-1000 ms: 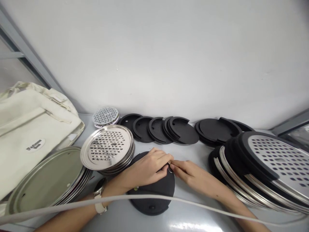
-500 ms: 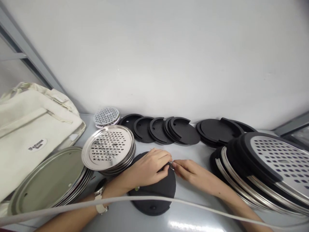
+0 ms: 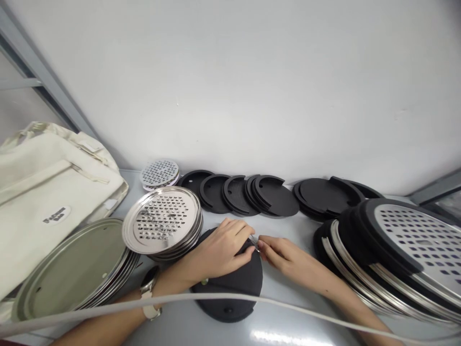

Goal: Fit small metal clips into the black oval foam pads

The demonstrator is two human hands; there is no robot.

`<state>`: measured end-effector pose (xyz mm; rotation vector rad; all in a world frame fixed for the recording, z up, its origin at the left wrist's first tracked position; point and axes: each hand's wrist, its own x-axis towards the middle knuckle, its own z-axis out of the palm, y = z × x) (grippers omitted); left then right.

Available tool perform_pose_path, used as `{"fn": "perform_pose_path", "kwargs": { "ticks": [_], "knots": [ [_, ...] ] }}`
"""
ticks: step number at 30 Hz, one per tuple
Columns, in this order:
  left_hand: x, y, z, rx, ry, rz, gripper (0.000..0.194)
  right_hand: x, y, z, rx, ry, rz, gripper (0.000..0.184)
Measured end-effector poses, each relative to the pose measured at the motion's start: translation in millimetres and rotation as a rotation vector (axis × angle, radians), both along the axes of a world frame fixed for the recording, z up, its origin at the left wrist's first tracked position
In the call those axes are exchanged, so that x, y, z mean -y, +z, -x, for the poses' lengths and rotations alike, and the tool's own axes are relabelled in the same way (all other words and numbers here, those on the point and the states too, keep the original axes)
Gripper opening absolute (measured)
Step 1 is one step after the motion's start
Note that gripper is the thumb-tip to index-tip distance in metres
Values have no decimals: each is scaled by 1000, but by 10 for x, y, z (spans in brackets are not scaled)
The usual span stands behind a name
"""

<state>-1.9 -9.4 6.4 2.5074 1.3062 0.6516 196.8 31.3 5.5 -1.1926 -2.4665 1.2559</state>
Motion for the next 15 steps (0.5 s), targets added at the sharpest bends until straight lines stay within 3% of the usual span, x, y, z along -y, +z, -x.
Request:
{"fn": "perform_pose_path", "kwargs": {
  "ticks": [5,10,15],
  "knots": [
    [-6,13,22,-9,15,-5,25,-2,17,8,-88,8,43,36],
    [-38,-2,32,84,17,18,21,1,2,7,-137,13,77,34],
    [-34,-23,26,139,39,-16,18,8,-2,13,-140,-102,3,22]
  ]
}}
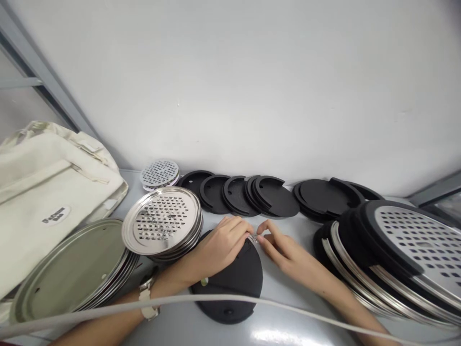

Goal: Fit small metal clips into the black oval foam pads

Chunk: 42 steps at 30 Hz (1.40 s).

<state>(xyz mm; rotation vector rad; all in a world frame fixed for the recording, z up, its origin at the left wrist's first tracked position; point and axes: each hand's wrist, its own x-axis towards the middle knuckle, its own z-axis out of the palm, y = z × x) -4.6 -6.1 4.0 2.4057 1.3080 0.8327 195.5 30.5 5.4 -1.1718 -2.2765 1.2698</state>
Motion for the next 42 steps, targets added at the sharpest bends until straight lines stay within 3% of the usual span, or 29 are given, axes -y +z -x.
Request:
{"fn": "perform_pose_path", "kwargs": {
  "ticks": [6,11,16,22,34,42],
  "knots": [
    [17,-5,3,22,-46,-25,18,10,17,33,-156,-2,-202,14],
    [29,17,-5,-5,-80,-68,15,14,-1,46,-240,-3,-171,11],
    [39,5,-21,-24,59,-117,10,-29,-65,42,-259,-21,-117,12],
    [68,-65,-53,-258,184,-39,21,-74,-175,21,-258,-81,-68,13],
    [18,-66,66,-303,-132,-29,15,-10,-177,90,-226,0,75,18],
    [8,-75,66,-284,-160,-44,14,-15,-147,99,-343,13,294,25]
  ]
}}
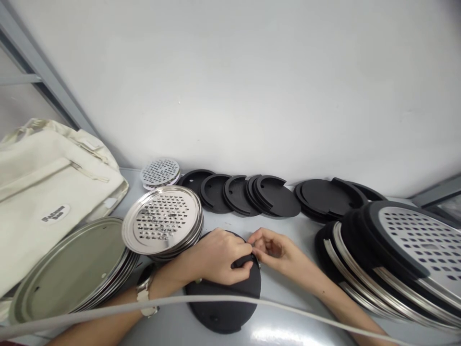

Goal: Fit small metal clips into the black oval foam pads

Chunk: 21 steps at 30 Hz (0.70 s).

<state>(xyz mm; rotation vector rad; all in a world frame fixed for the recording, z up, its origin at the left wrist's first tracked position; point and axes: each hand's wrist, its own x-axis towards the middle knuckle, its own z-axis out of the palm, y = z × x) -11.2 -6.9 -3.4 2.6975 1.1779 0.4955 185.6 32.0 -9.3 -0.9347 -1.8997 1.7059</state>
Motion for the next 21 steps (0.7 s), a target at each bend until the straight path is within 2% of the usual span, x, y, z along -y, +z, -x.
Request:
{"fn": "perform_pose_path", "kwargs": {
  "ticks": [5,14,21],
  "knots": [
    [10,2,5,-5,-2,-2,16,-60,57,-65,-10,81,146,30],
    [10,-2,8,-22,5,-16,17,-107,7,-72,-72,73,228,31],
    [5,16,6,-17,-3,-19,17,-182,-39,-109,-106,127,275,32]
  ]
}}
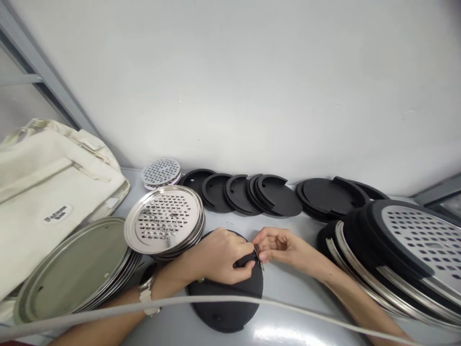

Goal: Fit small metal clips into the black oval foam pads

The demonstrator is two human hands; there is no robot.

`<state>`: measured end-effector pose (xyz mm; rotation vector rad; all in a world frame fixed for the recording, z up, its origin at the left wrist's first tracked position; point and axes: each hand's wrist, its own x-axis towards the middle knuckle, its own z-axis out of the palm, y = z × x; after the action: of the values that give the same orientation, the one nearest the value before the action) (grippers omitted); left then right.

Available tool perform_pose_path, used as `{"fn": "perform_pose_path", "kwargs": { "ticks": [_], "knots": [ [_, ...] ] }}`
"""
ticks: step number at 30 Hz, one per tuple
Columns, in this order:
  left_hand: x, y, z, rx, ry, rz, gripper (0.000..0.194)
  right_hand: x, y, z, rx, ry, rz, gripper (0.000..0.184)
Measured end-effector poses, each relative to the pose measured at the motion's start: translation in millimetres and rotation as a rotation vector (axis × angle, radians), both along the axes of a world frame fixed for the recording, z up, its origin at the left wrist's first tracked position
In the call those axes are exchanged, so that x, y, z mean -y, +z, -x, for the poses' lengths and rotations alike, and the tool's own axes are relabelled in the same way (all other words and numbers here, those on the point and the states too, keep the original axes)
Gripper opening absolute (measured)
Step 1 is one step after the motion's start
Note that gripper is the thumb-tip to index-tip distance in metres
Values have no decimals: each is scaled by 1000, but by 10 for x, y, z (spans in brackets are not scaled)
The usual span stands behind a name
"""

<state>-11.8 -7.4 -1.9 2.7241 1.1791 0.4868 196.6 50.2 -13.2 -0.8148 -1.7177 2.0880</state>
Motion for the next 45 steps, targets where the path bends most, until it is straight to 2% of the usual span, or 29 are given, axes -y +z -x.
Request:
{"fn": "perform_pose_path", "kwargs": {
  "ticks": [16,45],
  "knots": [
    [18,-33,40,46,-138,76,15,48,-38,15,-13,95,160,28],
    [17,13,8,7,-119,82,17,83,-22,40,7,61,154,27]
  ]
}}
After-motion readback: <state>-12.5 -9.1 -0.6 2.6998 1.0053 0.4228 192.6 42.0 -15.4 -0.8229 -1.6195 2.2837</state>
